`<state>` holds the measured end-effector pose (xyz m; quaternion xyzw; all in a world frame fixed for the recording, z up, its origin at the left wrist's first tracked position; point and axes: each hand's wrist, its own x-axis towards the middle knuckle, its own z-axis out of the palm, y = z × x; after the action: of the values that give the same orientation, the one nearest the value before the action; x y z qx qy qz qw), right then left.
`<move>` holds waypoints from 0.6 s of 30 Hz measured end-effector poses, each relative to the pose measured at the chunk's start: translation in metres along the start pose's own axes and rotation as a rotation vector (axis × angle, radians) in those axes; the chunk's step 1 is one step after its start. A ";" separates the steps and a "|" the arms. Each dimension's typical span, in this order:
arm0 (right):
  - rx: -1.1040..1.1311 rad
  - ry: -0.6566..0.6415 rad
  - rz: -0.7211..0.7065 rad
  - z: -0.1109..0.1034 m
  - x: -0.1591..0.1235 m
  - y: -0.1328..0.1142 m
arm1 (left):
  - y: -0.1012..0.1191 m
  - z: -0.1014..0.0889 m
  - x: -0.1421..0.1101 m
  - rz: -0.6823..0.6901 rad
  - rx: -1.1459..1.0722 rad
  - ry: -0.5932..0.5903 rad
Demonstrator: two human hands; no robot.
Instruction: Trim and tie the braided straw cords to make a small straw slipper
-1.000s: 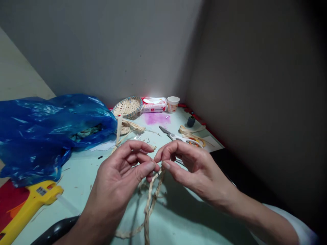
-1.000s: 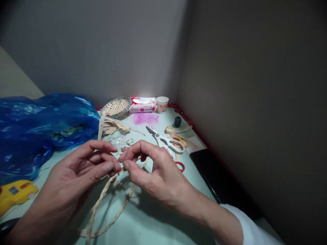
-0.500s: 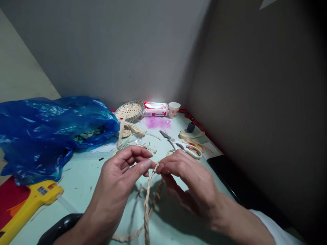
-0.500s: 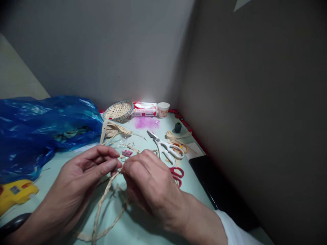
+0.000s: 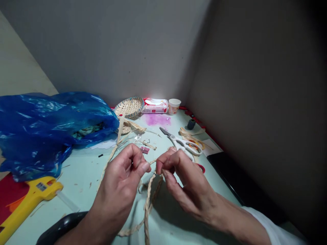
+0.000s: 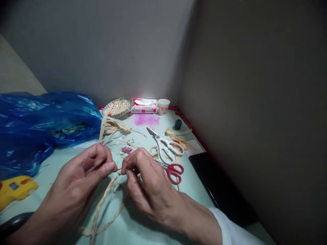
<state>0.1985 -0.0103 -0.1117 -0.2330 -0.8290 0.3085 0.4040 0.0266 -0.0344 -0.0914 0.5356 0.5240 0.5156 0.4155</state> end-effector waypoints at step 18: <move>0.549 0.077 0.278 0.003 0.013 0.002 | 0.002 0.004 -0.001 0.126 -0.046 0.136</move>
<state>0.1894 -0.0017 -0.1074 -0.2380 -0.6588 0.5643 0.4369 0.0312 -0.0350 -0.0901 0.5216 0.5042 0.5880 0.3577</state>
